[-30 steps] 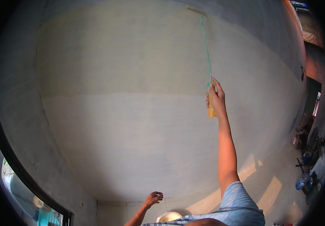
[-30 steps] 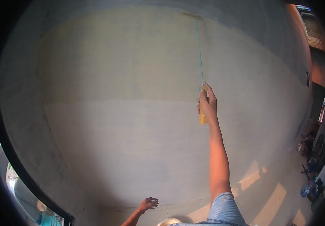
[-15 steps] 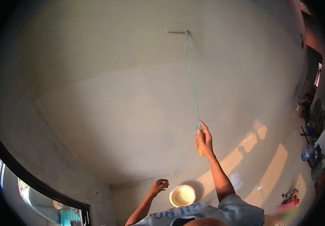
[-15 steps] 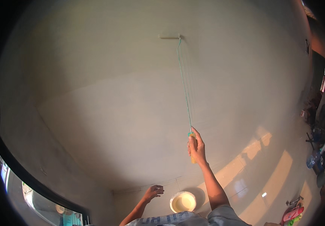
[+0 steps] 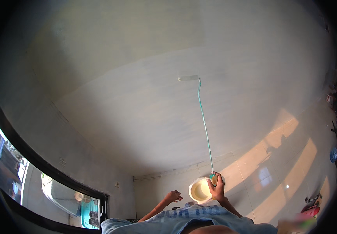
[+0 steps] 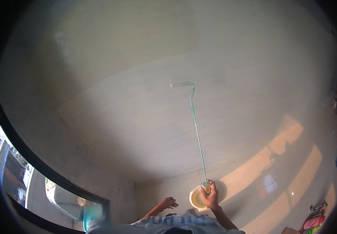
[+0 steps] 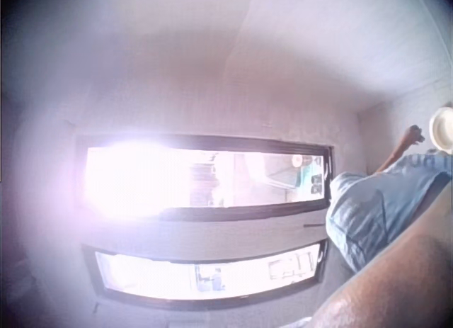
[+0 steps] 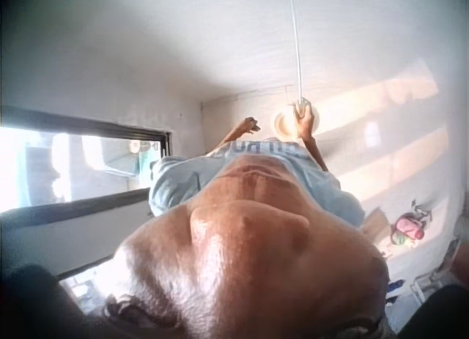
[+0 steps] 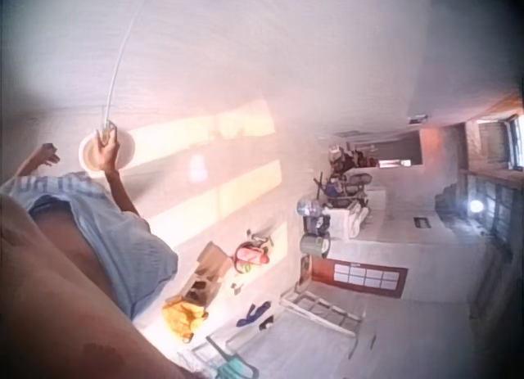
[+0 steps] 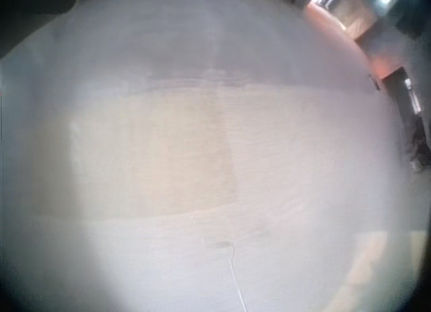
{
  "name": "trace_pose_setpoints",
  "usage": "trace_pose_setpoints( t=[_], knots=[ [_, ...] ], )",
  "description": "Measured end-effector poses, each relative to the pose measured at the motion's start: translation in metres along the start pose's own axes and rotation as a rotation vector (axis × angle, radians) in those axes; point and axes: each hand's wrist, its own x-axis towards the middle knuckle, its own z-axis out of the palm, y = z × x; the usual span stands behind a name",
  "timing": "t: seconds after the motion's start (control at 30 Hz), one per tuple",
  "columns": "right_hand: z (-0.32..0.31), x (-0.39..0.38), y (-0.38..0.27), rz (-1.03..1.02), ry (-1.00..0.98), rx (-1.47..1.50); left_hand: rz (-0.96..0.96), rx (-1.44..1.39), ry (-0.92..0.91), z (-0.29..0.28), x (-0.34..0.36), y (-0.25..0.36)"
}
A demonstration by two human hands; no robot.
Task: The person paints a ceiling using a roller attached to a long handle. They repeatedly dip the roller into a bucket of paint on the floor and apply it to the ceiling in long strokes.
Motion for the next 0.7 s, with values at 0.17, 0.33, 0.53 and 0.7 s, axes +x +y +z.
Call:
trace_pose_setpoints(
  t=[0.17,0.33,0.53,0.7],
  knots=[
    [-0.066,-0.036,0.0,0.238,-0.162,-0.012,-0.123,0.05,-0.11,0.044,-0.016,-0.003],
    [-0.114,-0.055,0.064,0.278,-0.271,-0.143,0.373,0.04,0.154,-0.01,-0.062,0.137],
    [-0.128,-0.012,0.077,0.407,-0.344,-0.106,1.375,0.234,1.112,-0.079,-0.254,0.388],
    [-0.106,0.014,0.101,0.211,-0.354,0.037,2.052,0.991,1.575,-0.034,-0.369,0.436]
  ],
)
